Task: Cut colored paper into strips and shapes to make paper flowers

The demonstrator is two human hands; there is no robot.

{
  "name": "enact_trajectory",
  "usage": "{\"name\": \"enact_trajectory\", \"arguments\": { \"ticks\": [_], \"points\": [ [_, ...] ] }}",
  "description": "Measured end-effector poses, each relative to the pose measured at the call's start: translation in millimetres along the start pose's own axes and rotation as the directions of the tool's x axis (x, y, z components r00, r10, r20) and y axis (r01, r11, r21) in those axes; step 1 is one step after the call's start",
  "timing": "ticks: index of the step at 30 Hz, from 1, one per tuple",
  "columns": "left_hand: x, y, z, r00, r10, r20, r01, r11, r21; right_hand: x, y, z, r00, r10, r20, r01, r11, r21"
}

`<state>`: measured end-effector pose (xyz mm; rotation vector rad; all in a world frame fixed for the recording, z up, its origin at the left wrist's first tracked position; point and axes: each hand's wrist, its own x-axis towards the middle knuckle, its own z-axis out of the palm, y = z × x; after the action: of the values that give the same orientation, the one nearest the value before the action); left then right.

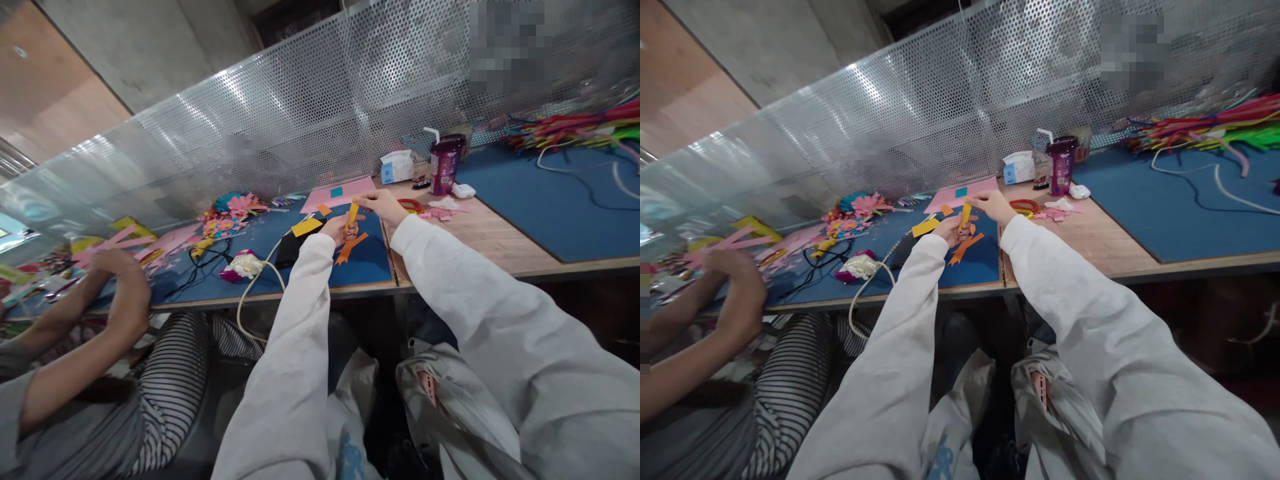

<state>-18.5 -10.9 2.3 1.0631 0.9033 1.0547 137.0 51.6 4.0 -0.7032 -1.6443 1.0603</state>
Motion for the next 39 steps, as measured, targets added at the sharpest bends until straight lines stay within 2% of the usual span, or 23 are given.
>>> {"name": "enact_trajectory", "arguments": {
  "ticks": [3, 6, 9, 16, 21, 27, 30, 35, 39],
  "points": [
    [-4.1, 3.5, 2.6, 1.0, 0.017, -0.016, -0.018, 0.997, -0.068, -3.2, -1.5, 1.0, 0.989, 0.037, 0.143, -0.057, 0.988, 0.144],
    [-7.8, 6.3, 3.7, 1.0, -0.02, 0.0, 0.019, 0.994, -0.111, -7.4, -3.2, 2.8, 0.957, 0.039, 0.289, -0.127, 0.947, 0.295],
    [-11.2, 7.4, 4.6, 0.998, -0.039, 0.049, 0.045, 0.989, -0.138, -10.7, -3.8, 4.3, 0.93, 0.033, 0.366, -0.185, 0.903, 0.388],
    [-13.3, 9.5, 8.3, 0.99, -0.137, 0.038, 0.142, 0.977, -0.161, -12.7, -4.0, 4.7, 0.916, 0.026, 0.4, -0.215, 0.874, 0.435],
    [-15.7, 9.1, 10.1, 0.995, -0.071, 0.07, 0.08, 0.988, -0.133, -13.8, -6.1, 3.1, 0.909, 0.024, 0.416, -0.227, 0.867, 0.444],
    [-14.6, 5.8, 9.4, 0.998, -0.008, 0.057, 0.014, 0.994, -0.107, -11.6, -5.3, 3.6, 0.927, 0.04, 0.373, -0.213, 0.875, 0.435],
    [-9.8, 4.0, 6.2, 1.0, -0.007, 0.018, 0.009, 0.995, -0.102, -11.7, -7.1, 5.3, 0.953, 0.08, 0.292, -0.182, 0.923, 0.34],
    [-1.5, 1.1, 0.1, 0.999, -0.03, -0.024, 0.028, 0.998, -0.05, -12.5, -9.5, 6.4, 0.988, 0.111, 0.108, -0.12, 0.989, 0.087],
    [2.6, -0.4, -1.7, 1.0, -0.019, -0.012, 0.019, 1.0, 0.006, -11.1, -9.4, 6.0, 0.989, 0.141, 0.052, -0.143, 0.989, 0.045]
  ]
}}
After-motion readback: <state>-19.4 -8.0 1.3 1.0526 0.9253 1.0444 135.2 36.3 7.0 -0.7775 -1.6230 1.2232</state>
